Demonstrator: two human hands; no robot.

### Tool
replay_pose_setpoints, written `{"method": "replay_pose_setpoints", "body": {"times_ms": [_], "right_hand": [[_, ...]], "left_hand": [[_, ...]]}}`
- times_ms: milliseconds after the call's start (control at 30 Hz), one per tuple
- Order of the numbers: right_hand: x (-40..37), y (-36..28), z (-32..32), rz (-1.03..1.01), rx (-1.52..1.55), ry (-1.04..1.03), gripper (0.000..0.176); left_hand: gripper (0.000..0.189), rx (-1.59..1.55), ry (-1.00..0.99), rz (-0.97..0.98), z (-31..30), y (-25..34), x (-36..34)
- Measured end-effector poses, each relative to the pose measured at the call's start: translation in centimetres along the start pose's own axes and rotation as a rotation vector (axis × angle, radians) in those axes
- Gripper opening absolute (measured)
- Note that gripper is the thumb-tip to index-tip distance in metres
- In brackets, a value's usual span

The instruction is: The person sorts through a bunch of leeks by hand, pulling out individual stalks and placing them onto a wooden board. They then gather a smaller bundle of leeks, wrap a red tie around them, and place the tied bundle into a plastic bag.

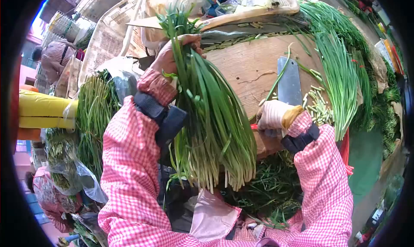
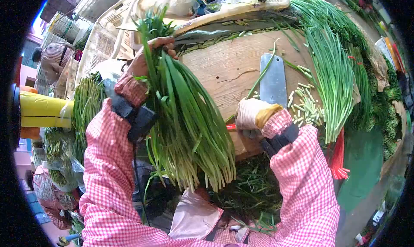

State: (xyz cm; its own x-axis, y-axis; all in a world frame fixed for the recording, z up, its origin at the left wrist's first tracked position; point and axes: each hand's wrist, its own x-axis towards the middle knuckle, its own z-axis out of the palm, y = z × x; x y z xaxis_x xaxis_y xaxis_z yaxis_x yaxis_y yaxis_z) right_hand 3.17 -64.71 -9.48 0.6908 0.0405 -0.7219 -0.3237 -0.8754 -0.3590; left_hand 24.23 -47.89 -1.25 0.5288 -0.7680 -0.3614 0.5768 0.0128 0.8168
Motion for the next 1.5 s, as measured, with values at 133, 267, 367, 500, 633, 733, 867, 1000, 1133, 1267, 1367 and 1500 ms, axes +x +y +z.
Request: {"method": "replay_pose_setpoints", "body": {"times_ms": [133, 267, 367, 500, 633, 733, 867, 1000, 1133, 1267, 1367, 1500], "right_hand": [[-1.1, -0.4, -0.3, 0.013, -0.020, 0.068, 0.028], [-1.4, -0.6, -0.7, -0.020, 0.029, 0.106, 0.028], [-1.6, -0.9, -0.8, -0.016, 0.013, 0.070, 0.028], [-1.9, -1.3, -1.3, 0.018, 0.018, 0.043, 0.030], [-1.5, -1.4, -1.2, 0.025, -0.035, 0.016, 0.031], [-1.8, -1.8, -1.3, 0.085, 0.010, 0.029, 0.032], [-2.2, -2.0, -1.2, 0.090, 0.040, 0.057, 0.034], [-1.3, -1.5, -0.3, 0.150, -0.002, 0.073, 0.036], [-1.6, -1.5, 0.9, 0.157, 0.027, 0.168, 0.036], [-2.5, -1.2, 1.8, 0.162, 0.295, 0.243, 0.038], [-3.1, -1.6, 1.7, 0.185, 0.222, 0.261, 0.043], [-2.9, -1.0, 2.5, 0.168, 0.178, 0.328, 0.045]], "left_hand": [[0.013, -0.080, -0.069, -0.085, -3.8, -1.5, 5.9], [0.012, -0.094, -0.185, -0.092, -6.1, -1.5, 9.5], [0.016, -0.096, 0.022, 0.145, -3.6, -2.1, 7.8], [0.044, 0.142, 0.227, 0.097, -6.6, -4.2, 11.9], [0.045, 0.424, 0.236, -0.019, -4.9, -1.9, 9.3], [0.038, 0.530, 0.226, 0.014, -4.9, 0.0, 8.0], [0.040, 0.614, 0.158, 0.008, -5.1, 3.0, 3.7], [0.063, 1.218, 0.270, -0.077, -7.9, 6.7, -0.2], [0.090, 1.508, 0.087, -0.102, -6.8, 8.5, -7.9], [0.096, 1.610, -0.111, -0.223, -7.7, 6.6, -15.4], [0.079, 1.253, -0.215, -0.260, -10.1, 4.0, -19.5], [0.060, 1.260, -0.231, -0.844, -9.5, 0.4, -22.2]]}}
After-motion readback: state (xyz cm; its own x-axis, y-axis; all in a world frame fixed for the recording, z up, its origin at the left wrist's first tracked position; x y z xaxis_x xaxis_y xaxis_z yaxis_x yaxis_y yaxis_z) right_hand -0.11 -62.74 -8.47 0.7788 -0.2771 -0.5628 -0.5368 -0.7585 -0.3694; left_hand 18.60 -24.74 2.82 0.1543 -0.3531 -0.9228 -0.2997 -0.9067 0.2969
